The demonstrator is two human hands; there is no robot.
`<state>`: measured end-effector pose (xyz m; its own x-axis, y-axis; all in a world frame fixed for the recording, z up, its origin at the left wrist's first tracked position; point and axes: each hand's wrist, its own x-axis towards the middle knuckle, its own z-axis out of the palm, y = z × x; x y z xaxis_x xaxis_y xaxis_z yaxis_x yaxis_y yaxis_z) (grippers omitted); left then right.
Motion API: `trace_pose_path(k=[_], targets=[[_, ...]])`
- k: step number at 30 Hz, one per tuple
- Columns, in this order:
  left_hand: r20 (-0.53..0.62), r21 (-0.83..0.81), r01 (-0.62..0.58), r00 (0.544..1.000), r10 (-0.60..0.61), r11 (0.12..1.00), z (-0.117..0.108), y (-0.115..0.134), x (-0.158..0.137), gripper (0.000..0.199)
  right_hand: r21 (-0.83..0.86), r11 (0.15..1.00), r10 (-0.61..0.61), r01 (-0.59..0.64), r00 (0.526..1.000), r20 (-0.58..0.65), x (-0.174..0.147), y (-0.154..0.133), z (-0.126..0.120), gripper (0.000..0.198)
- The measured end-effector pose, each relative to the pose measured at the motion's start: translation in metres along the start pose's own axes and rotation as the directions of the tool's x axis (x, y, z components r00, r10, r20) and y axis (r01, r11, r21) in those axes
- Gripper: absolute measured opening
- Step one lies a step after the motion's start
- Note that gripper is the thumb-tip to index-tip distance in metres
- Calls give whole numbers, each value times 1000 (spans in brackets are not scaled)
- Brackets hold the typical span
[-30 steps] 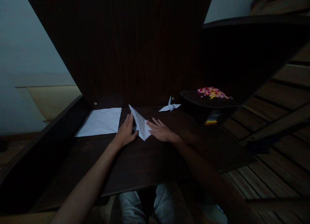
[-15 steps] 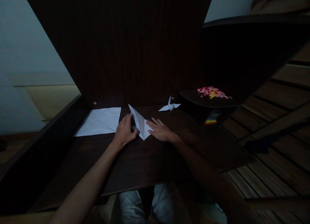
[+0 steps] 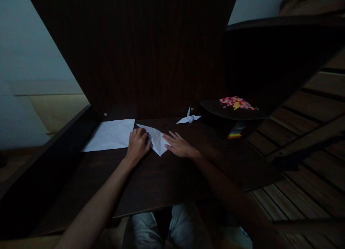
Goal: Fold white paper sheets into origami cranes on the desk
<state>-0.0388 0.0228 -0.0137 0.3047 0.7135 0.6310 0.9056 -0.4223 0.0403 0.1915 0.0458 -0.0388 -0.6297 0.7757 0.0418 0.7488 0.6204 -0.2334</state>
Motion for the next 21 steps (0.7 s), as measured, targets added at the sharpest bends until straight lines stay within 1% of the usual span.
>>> trace_pose_path(k=[4,9,14,17,21], targets=[[12,-11,-21,1000,21,1000,0,0,-1,21,4,1000,6,-6,1000,14,0,-1,-1,62],[-22,-9,-5,1000,5,1000,-2,2,-1,20,3,1000,3,-3,1000,5,0,-1,-1,61],[7,-18,-57,998,57,998,-2,1,-1,17,1,1000,-1,1,1000,9,0,-1,-1,61],[31,-65,-51,998,53,997,2,-1,-2,20,11,1000,-1,1,1000,13,0,-1,-2,61],[38,-186,-25,999,32,982,6,-1,-2,22,20,1000,1,-2,1000,7,-1,-2,-3,61]])
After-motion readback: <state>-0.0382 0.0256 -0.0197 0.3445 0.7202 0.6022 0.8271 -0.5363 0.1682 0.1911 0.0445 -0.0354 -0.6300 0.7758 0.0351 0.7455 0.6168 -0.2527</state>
